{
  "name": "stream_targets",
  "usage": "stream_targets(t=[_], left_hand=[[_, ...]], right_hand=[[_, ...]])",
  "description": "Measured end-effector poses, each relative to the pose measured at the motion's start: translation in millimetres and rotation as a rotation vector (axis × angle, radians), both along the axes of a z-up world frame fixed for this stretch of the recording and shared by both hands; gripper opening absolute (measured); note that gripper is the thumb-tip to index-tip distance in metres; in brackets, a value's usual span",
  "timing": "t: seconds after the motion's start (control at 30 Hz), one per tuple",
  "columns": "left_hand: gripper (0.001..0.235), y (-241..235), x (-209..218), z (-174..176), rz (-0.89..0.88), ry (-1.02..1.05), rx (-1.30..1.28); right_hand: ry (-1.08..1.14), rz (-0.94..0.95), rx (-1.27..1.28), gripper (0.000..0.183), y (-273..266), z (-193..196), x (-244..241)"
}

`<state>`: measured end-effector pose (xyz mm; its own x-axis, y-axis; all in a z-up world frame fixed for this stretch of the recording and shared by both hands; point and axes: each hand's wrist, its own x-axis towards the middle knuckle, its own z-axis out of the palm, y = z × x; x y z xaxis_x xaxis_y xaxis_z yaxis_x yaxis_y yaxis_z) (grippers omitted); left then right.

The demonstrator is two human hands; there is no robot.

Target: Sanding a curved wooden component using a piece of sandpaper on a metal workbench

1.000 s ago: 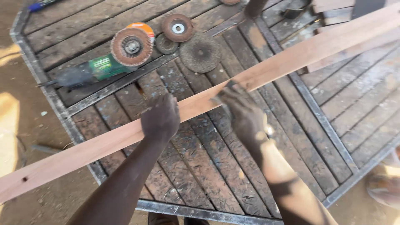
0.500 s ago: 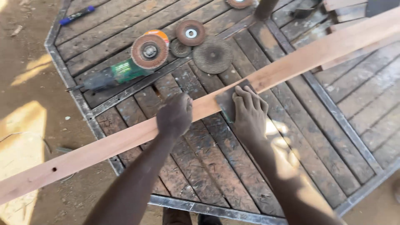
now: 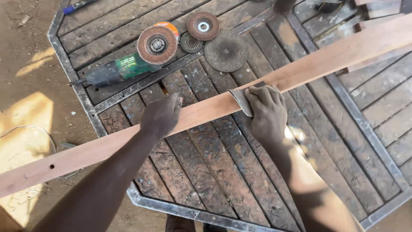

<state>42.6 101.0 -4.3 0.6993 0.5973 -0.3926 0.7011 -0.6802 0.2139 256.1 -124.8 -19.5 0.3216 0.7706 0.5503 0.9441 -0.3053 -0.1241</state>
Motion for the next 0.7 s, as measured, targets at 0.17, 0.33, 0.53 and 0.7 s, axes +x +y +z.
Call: stream_targets(t=[0.17,0.33,0.53,0.7], left_hand=[[0.043,4,-34,30,0.081,0.213,-0.069],[0.048,4,-30,31,0.101,0.136,-0.005],[0.041,8,-35,25,0.126,0.099,-0.018],[0.035,8,-39,21,0.12,0.079,0.035]], right_hand=[[-0.001,0.117,-0.117,0.039,-5,18,12],[0.161,0.034,0.045,0.045,7,6,-28],[0.279,0.174,0.103,0.043,20,-17,-81],[0.172,0.023,0.115,0.044,13,-13,-78]])
